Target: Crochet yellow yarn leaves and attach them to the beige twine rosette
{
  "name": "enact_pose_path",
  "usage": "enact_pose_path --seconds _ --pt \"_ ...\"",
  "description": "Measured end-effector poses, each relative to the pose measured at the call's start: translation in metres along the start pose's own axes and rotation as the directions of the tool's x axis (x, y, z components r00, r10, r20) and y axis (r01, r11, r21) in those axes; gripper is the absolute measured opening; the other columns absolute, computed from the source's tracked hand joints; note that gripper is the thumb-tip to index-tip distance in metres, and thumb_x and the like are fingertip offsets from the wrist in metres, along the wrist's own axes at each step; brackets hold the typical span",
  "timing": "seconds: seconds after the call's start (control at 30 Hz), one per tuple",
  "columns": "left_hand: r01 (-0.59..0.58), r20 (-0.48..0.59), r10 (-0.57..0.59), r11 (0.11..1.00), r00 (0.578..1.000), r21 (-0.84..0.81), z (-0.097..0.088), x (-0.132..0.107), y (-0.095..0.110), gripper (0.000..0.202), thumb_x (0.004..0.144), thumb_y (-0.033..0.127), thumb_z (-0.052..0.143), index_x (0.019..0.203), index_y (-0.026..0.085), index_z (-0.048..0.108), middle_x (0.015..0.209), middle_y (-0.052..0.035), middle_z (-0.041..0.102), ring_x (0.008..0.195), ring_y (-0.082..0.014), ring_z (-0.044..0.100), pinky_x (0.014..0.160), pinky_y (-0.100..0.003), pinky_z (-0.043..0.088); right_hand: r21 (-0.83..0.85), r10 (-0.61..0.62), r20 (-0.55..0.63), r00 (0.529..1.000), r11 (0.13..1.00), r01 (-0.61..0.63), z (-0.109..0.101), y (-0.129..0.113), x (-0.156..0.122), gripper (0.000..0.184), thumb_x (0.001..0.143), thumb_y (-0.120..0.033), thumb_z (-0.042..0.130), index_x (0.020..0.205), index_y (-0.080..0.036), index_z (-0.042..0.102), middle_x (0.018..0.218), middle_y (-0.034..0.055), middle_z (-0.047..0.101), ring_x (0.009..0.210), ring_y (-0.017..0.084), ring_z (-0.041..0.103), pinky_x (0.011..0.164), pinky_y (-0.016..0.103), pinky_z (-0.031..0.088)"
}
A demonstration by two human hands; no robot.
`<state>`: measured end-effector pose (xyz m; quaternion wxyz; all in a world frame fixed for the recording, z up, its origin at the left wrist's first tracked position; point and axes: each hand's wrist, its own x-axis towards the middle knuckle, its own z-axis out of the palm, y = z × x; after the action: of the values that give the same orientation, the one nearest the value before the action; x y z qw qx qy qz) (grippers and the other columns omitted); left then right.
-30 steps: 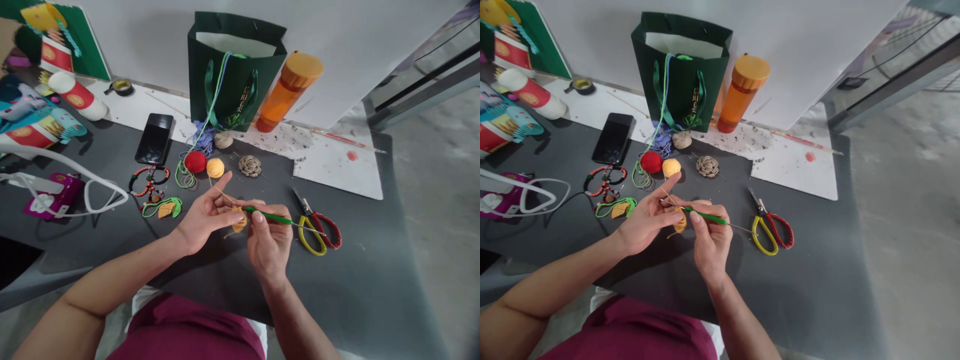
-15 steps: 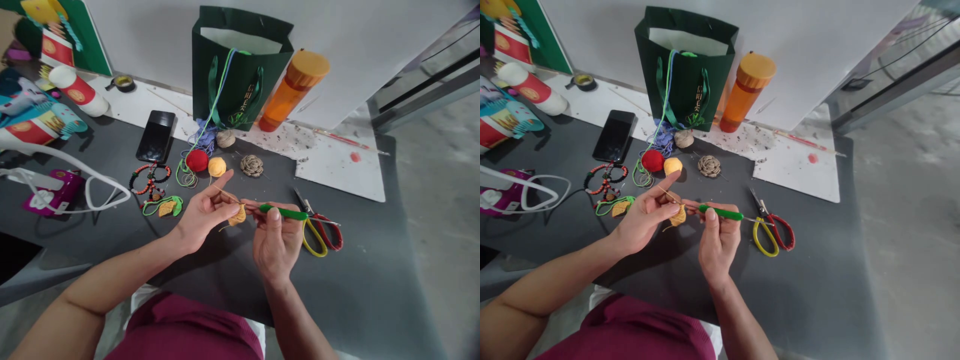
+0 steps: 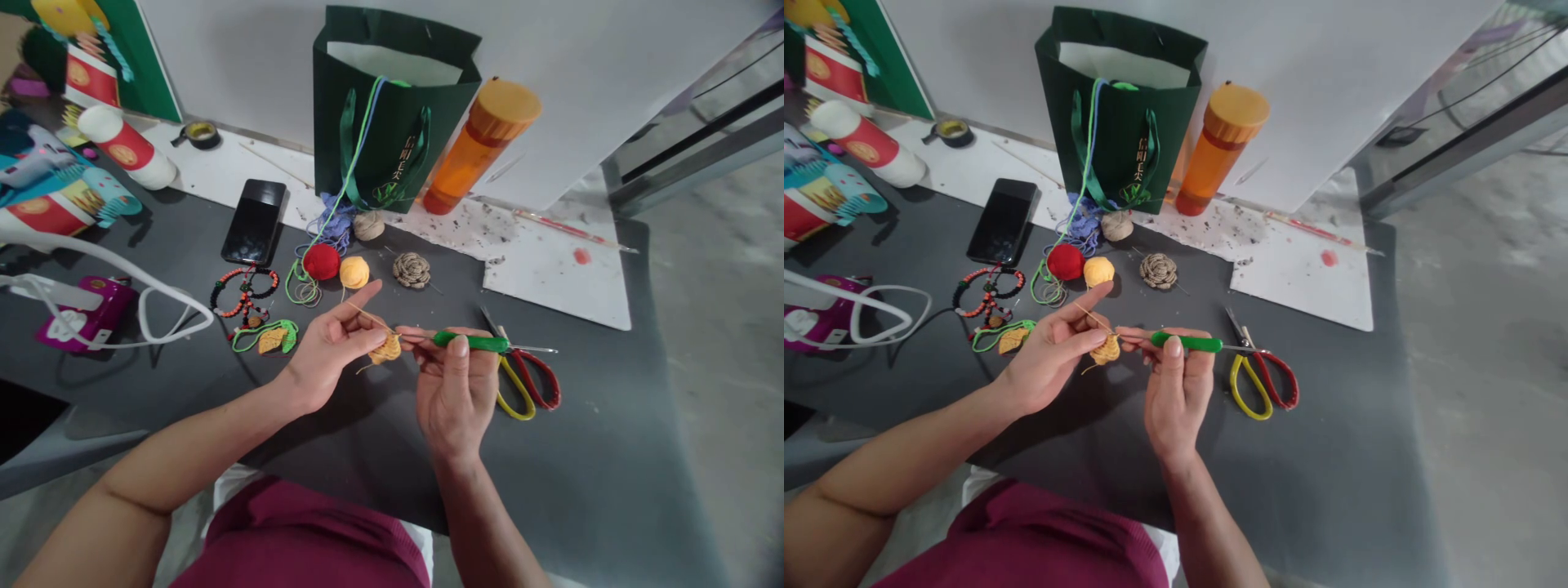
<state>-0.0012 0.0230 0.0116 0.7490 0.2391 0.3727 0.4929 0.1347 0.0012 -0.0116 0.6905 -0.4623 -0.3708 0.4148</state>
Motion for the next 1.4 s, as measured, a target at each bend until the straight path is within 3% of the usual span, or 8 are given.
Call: enact_pose_path --seconds 0.2,0.57,0.77,1.03,1.13,1.27,1.4 --pt "-0.011 0.006 0.011 1.000 1.000 0.007 -0.001 0.000 -0.001 0.071 0.073 0.018 0.085 0.140 0.022 0.064 0.076 0.0023 0.070 0.073 -0.0115 0.060 0.076 -0.029 0.047 -0.014 -0.059 0.057 0.997 0.998 0.060 -0.001 -0.004 0.000 0.008 0.099 -0.036 0.059 0.095 -0.030 0.059 0.076 -0.0030 0.075 0.071 0.017 0.076 0.064 0.033 0.056" --pt "-0.039 -0.041 0.040 0.999 0.998 0.028 -0.002 0.000 -0.002 0.070 0.071 0.018 0.087 0.138 0.025 0.067 0.074 0.0029 0.069 0.071 -0.0109 0.060 0.075 -0.028 0.048 -0.218 -0.162 0.056 0.985 0.961 0.171 -0.007 -0.006 -0.006 0.007 0.101 -0.034 0.056 0.100 -0.028 0.058 0.086 0.0021 0.078 0.072 0.018 0.076 0.067 0.037 0.056" --pt "-0.071 -0.079 0.075 0.996 0.994 0.050 -0.002 0.000 -0.005 0.073 0.070 0.019 0.090 0.138 0.024 0.066 0.073 0.0030 0.070 0.070 -0.0106 0.062 0.076 -0.027 0.051 -0.270 -0.340 0.156 0.928 0.889 0.371 -0.004 -0.008 -0.006 0.011 0.105 -0.026 0.049 0.105 -0.028 0.060 0.090 0.0018 0.080 0.077 0.018 0.077 0.069 0.036 0.057" --pt "-0.096 -0.123 0.104 0.993 0.987 0.073 0.000 0.001 -0.007 0.078 0.067 0.021 0.092 0.140 0.026 0.065 0.072 0.0031 0.072 0.067 -0.0108 0.065 0.073 -0.026 0.054 -0.265 -0.450 0.234 0.862 0.824 0.502 -0.008 -0.001 -0.008 0.024 0.103 -0.020 0.051 0.118 -0.033 0.064 0.100 0.0015 0.082 0.087 0.021 0.077 0.077 0.042 0.058" --pt "-0.094 -0.137 0.106 0.992 0.985 0.086 -0.002 0.002 -0.008 0.076 0.067 0.021 0.092 0.138 0.025 0.066 0.072 0.0029 0.073 0.069 -0.0110 0.066 0.073 -0.026 0.055 -0.350 -0.457 0.308 0.835 0.761 0.546 -0.012 0.000 -0.009 0.027 0.103 -0.022 0.051 0.119 -0.032 0.070 0.101 0.0029 0.082 0.088 0.022 0.076 0.078 0.042 0.057" --pt "-0.076 -0.143 0.092 0.991 0.985 0.109 -0.003 0.003 -0.008 0.082 0.066 0.022 0.093 0.142 0.024 0.063 0.071 0.0029 0.074 0.069 -0.0116 0.067 0.073 -0.026 0.056 -0.494 -0.398 0.363 0.843 0.684 0.536 -0.015 -0.001 -0.010 0.028 0.102 -0.028 0.052 0.119 -0.031 0.074 0.100 0.0052 0.081 0.089 0.023 0.074 0.076 0.041 0.056" --pt "-0.099 -0.119 0.115 0.986 0.986 0.134 -0.002 0.003 -0.008 0.089 0.066 0.024 0.092 0.147 0.024 0.058 0.072 0.0032 0.073 0.069 -0.0120 0.068 0.073 -0.026 0.056 -0.481 -0.448 0.369 0.815 0.658 0.579 -0.013 -0.001 -0.009 0.027 0.103 -0.026 0.052 0.117 -0.030 0.074 0.102 0.0050 0.082 0.085 0.021 0.074 0.074 0.038 0.056"
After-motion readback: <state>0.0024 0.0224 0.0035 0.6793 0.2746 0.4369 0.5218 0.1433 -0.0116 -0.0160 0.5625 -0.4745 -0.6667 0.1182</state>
